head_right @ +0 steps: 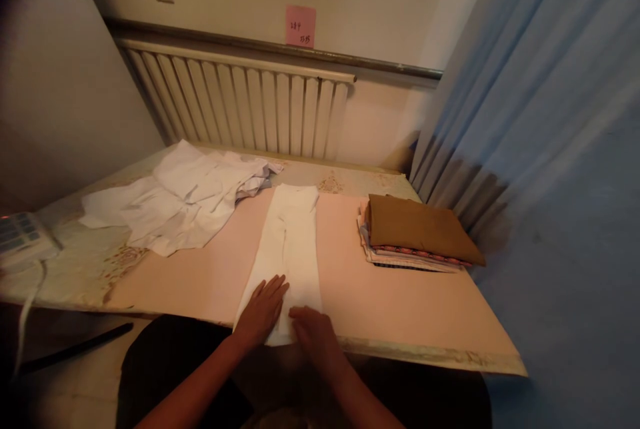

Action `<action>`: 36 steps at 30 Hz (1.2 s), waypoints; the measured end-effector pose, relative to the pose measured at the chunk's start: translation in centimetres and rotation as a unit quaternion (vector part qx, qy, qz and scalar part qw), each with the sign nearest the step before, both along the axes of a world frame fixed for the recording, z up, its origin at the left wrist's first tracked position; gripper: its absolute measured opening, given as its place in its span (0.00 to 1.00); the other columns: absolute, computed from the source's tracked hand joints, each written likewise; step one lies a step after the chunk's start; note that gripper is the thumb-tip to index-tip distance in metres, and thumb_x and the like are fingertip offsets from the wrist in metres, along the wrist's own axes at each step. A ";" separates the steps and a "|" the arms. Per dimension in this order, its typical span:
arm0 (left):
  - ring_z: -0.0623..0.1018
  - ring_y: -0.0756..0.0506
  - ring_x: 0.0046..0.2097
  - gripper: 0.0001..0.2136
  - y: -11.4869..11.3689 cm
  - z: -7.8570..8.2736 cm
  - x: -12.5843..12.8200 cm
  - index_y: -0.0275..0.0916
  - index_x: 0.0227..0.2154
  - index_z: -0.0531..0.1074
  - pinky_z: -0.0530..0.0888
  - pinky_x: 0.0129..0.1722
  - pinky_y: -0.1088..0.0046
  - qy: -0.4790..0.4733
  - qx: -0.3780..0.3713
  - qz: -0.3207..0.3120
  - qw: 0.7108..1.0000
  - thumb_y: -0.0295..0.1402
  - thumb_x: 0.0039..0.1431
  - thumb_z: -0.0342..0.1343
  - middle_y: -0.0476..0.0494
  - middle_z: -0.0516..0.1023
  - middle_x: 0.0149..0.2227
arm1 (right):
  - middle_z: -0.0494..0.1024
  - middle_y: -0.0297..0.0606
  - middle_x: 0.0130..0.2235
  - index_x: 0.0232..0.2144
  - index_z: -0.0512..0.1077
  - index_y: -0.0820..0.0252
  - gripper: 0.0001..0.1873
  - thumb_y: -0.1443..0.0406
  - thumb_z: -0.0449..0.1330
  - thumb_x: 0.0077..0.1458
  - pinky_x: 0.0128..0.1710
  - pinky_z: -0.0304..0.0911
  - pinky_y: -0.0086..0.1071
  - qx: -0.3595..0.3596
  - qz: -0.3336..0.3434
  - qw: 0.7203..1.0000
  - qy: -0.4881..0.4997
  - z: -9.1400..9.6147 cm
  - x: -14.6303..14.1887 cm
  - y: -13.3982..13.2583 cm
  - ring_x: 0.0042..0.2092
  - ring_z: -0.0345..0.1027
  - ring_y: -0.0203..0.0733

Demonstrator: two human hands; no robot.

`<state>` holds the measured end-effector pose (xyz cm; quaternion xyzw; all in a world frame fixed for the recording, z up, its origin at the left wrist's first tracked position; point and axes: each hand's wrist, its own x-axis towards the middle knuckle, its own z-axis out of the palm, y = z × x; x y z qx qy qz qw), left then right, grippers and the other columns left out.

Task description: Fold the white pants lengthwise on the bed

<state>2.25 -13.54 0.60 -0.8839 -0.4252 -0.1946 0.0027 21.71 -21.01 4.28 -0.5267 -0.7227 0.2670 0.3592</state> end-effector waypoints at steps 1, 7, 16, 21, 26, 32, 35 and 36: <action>0.59 0.44 0.65 0.20 0.0 0.1 0.1 0.41 0.59 0.62 0.58 0.62 0.55 -0.008 -0.005 0.002 1.000 0.29 0.65 0.41 0.42 0.63 0.63 | 0.78 0.40 0.47 0.45 0.75 0.57 0.17 0.64 0.50 0.60 0.55 0.63 0.44 0.008 -0.033 0.999 0.005 0.2 0.8 0.4 0.50 0.72 0.44; 0.61 0.43 0.64 0.19 -0.1 0.7 0.9 0.41 0.57 0.64 0.58 0.62 0.54 -0.033 -0.035 0.033 0.998 0.38 0.66 0.42 0.41 0.65 0.61 | 0.68 0.45 0.59 0.53 0.69 0.60 0.20 0.65 0.49 0.61 0.60 0.57 0.48 0.084 -0.049 0.987 -0.129 -0.9 3.6 2.6 0.61 0.59 0.47; 0.55 0.38 0.66 0.26 -0.9 0.5 1.0 0.37 0.62 0.56 0.58 0.62 0.52 -0.026 -0.023 0.044 0.998 0.36 0.62 0.48 0.35 0.58 0.65 | 0.60 0.46 0.63 0.59 0.61 0.59 0.27 0.66 0.57 0.57 0.63 0.46 0.54 0.135 0.020 0.949 -0.282 -2.6 2.1 1.7 0.66 0.47 0.53; 0.53 0.38 0.67 0.24 0.4 1.7 3.7 0.35 0.62 0.56 0.57 0.63 0.52 -0.036 0.013 0.049 0.998 0.33 0.63 0.45 0.35 0.56 0.66 | 0.60 0.43 0.63 0.61 0.60 0.57 0.28 0.65 0.56 0.58 0.63 0.48 0.53 0.129 0.019 0.951 -0.279 -2.3 2.1 1.6 0.66 0.47 0.53; 0.56 0.38 0.66 0.23 2.0 1.1 4.9 0.40 0.60 0.60 0.56 0.62 0.49 0.005 0.006 0.039 0.999 0.34 0.63 0.45 0.38 0.60 0.64 | 0.60 0.42 0.63 0.63 0.56 0.57 0.32 0.65 0.56 0.57 0.64 0.48 0.52 0.135 0.028 0.952 -0.274 -2.2 2.3 1.6 0.66 0.48 0.51; 0.55 0.38 0.66 0.24 1.6 0.0 3.3 0.42 0.61 0.59 0.56 0.62 0.49 0.024 0.005 0.020 1.000 0.36 0.62 0.48 0.42 0.59 0.65 | 0.60 0.41 0.63 0.61 0.59 0.56 0.29 0.64 0.58 0.57 0.64 0.49 0.52 0.111 0.058 0.953 -0.277 -2.1 3.0 0.7 0.66 0.47 0.50; 0.57 0.39 0.66 0.23 0.7 -0.5 1.7 0.43 0.61 0.59 0.59 0.61 0.52 -0.003 0.004 0.014 1.000 0.38 0.63 0.46 0.42 0.61 0.64 | 0.61 0.40 0.63 0.60 0.61 0.54 0.28 0.65 0.58 0.57 0.63 0.48 0.54 0.100 0.063 0.963 -0.241 -3.0 3.5 -0.5 0.65 0.49 0.51; 0.58 0.40 0.65 0.23 0.3 -0.6 0.9 0.42 0.61 0.59 0.60 0.61 0.54 -0.023 0.003 0.028 0.999 0.39 0.63 0.46 0.40 0.62 0.63 | 0.62 0.39 0.62 0.59 0.63 0.53 0.27 0.64 0.57 0.57 0.63 0.48 0.55 0.094 0.055 0.971 -0.211 -3.3 3.7 -0.9 0.65 0.50 0.51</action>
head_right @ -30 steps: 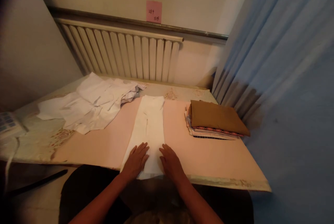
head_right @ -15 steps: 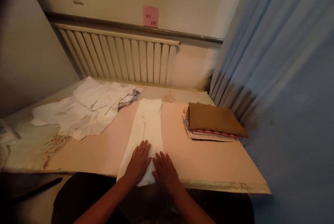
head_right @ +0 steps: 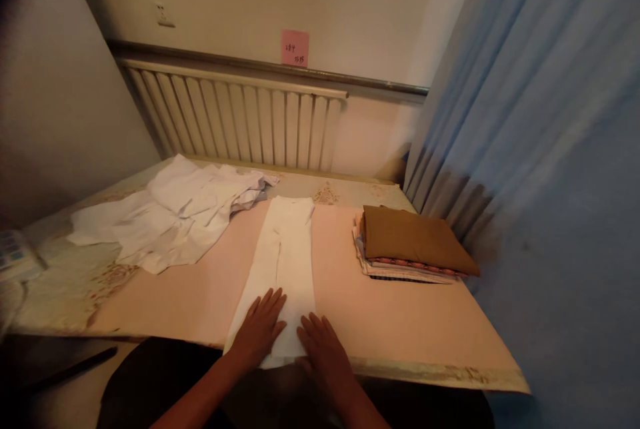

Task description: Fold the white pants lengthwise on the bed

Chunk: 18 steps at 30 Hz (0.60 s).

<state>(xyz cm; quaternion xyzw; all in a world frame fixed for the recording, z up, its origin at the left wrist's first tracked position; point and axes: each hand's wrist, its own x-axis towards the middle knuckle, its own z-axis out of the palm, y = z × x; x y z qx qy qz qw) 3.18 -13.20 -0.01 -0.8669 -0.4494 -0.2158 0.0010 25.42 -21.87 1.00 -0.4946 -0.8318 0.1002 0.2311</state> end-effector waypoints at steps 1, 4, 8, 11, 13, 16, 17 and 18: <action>0.61 0.40 0.64 0.23 -0.4 -0.1 -0.9 0.40 0.60 0.60 0.62 0.60 0.55 -0.024 -0.002 0.026 0.999 0.40 0.64 0.45 0.38 0.63 0.62 | 0.63 0.39 0.62 0.58 0.64 0.52 0.25 0.63 0.56 0.58 0.63 0.50 0.54 -0.011 -0.019 0.999 0.043 -0.2 0.2 -0.3 0.64 0.52 0.50; 0.68 0.39 0.58 0.21 -1.6 0.1 -4.1 0.35 0.55 0.64 0.67 0.56 0.56 -0.098 -0.009 0.147 0.984 0.41 0.64 0.43 0.33 0.70 0.56 | 0.70 0.43 0.57 0.53 0.70 0.55 0.21 0.58 0.53 0.59 0.59 0.59 0.48 -0.075 -0.154 0.961 0.219 -0.1 0.6 -0.3 0.59 0.63 0.49; 0.74 0.39 0.49 0.17 -3.7 1.4 -7.3 0.35 0.46 0.68 0.69 0.52 0.56 -0.149 -0.067 0.228 0.960 0.40 0.63 0.42 0.35 0.75 0.45 | 0.80 0.46 0.40 0.38 0.75 0.60 0.19 0.54 0.56 0.50 0.43 0.71 0.42 -0.184 -0.305 0.839 0.411 1.4 0.4 1.3 0.42 0.75 0.50; 0.76 0.40 0.43 0.16 -5.0 2.2 -7.9 0.38 0.41 0.68 0.72 0.46 0.61 -0.183 -0.156 0.256 0.936 0.43 0.62 0.42 0.39 0.76 0.40 | 0.79 0.43 0.31 0.33 0.74 0.60 0.18 0.54 0.56 0.44 0.30 0.70 0.37 -0.243 -0.316 0.793 0.461 1.8 0.0 2.4 0.32 0.74 0.48; 0.78 0.41 0.40 0.15 -5.4 2.1 -7.7 0.40 0.39 0.67 0.73 0.41 0.63 -0.206 -0.219 0.283 0.911 0.44 0.61 0.43 0.41 0.77 0.37 | 0.79 0.41 0.29 0.31 0.74 0.60 0.17 0.55 0.57 0.43 0.28 0.67 0.35 -0.250 -0.312 0.808 0.432 1.7 -0.2 2.6 0.30 0.73 0.46; 0.79 0.40 0.37 0.14 -5.4 1.3 -7.6 0.41 0.38 0.66 0.73 0.39 0.65 -0.254 -0.280 0.329 0.865 0.45 0.57 0.46 0.43 0.78 0.33 | 0.78 0.38 0.27 0.26 0.74 0.59 0.12 0.57 0.58 0.42 0.27 0.64 0.33 -0.243 -0.302 0.834 0.392 1.6 -0.4 2.5 0.30 0.71 0.44; 0.79 0.40 0.37 0.14 -5.3 0.9 -7.7 0.41 0.37 0.66 0.73 0.38 0.65 -0.275 -0.290 0.340 0.851 0.45 0.56 0.47 0.44 0.78 0.32 | 0.78 0.38 0.26 0.25 0.74 0.59 0.11 0.58 0.58 0.42 0.27 0.63 0.32 -0.243 -0.299 0.836 0.389 1.6 -0.6 2.4 0.29 0.71 0.44; 0.79 0.41 0.36 0.13 -5.1 0.6 -7.7 0.41 0.36 0.65 0.73 0.38 0.66 -0.298 -0.296 0.348 0.838 0.45 0.55 0.48 0.45 0.77 0.31 | 0.77 0.37 0.26 0.24 0.74 0.59 0.10 0.59 0.58 0.41 0.26 0.63 0.32 -0.244 -0.298 0.837 0.388 1.6 -0.7 2.3 0.29 0.70 0.44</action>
